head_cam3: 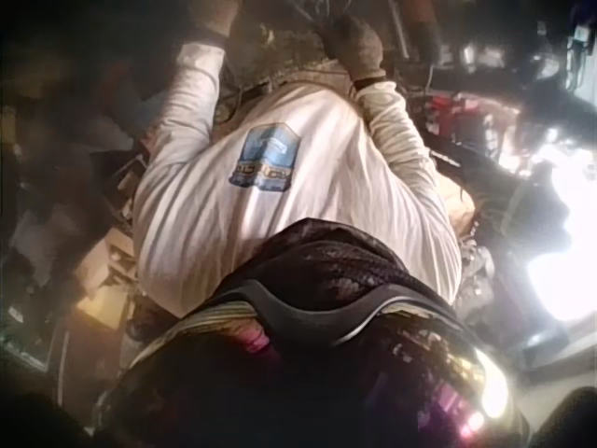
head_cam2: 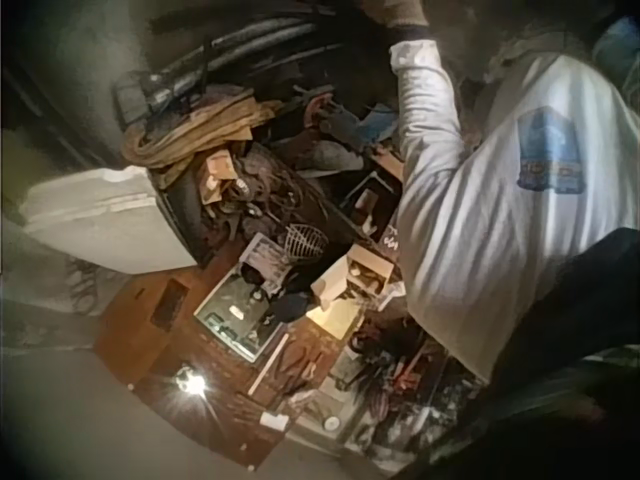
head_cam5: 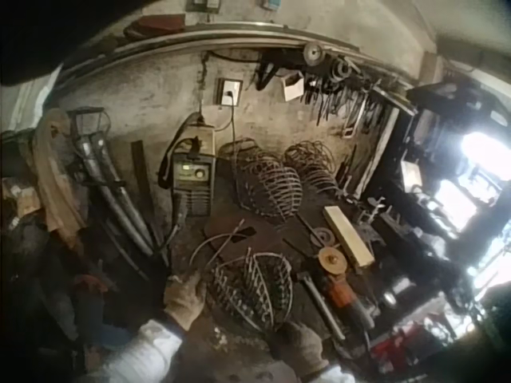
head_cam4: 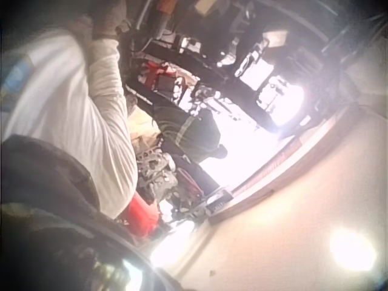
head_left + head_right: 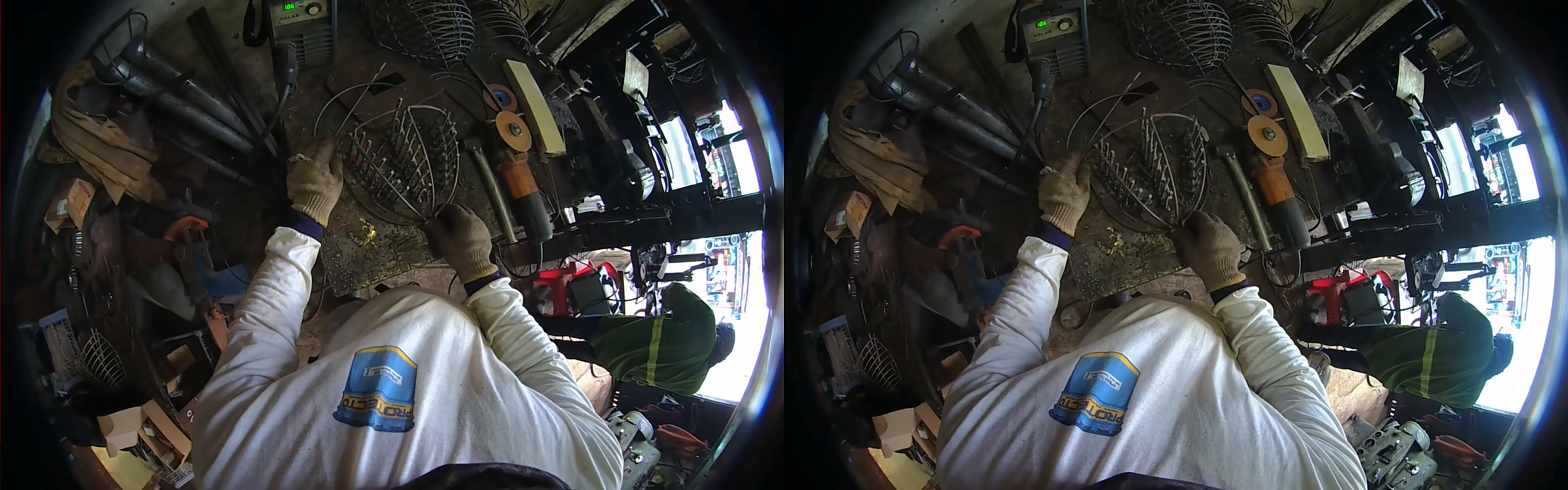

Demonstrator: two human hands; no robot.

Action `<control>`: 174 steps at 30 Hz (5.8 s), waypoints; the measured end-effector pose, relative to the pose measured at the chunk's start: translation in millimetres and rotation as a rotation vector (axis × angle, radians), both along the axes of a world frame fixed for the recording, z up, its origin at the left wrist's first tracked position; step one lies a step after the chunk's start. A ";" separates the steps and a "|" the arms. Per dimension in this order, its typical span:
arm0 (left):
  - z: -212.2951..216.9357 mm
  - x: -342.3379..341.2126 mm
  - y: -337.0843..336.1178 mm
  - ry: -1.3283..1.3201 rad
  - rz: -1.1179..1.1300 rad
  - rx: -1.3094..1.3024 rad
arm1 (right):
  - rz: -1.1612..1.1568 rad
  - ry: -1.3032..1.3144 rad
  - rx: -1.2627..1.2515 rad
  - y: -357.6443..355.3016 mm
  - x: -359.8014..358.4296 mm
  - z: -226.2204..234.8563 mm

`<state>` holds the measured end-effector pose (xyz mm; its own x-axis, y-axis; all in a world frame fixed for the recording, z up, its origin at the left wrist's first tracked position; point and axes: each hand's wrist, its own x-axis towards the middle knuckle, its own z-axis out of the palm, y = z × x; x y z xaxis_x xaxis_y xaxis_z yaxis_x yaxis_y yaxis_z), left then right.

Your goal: The person assembles a curved metal structure by arranging thin metal rods on a plate and joining them using a welding torch.

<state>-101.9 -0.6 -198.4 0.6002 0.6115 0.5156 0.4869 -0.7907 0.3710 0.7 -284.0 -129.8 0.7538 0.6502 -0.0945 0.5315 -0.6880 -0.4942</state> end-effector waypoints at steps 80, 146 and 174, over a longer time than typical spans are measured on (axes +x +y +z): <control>27.7 21.7 21.6 0.131 -0.059 -0.043 | -0.152 0.205 0.158 11.9 8.3 9.6; 17.3 13.9 19.7 -0.168 -0.121 0.070 | -0.117 0.124 0.041 2.0 18.2 14.7; 57.8 21.2 0.8 0.192 -0.168 -0.354 | 0.040 -0.148 0.006 3.3 9.6 -5.3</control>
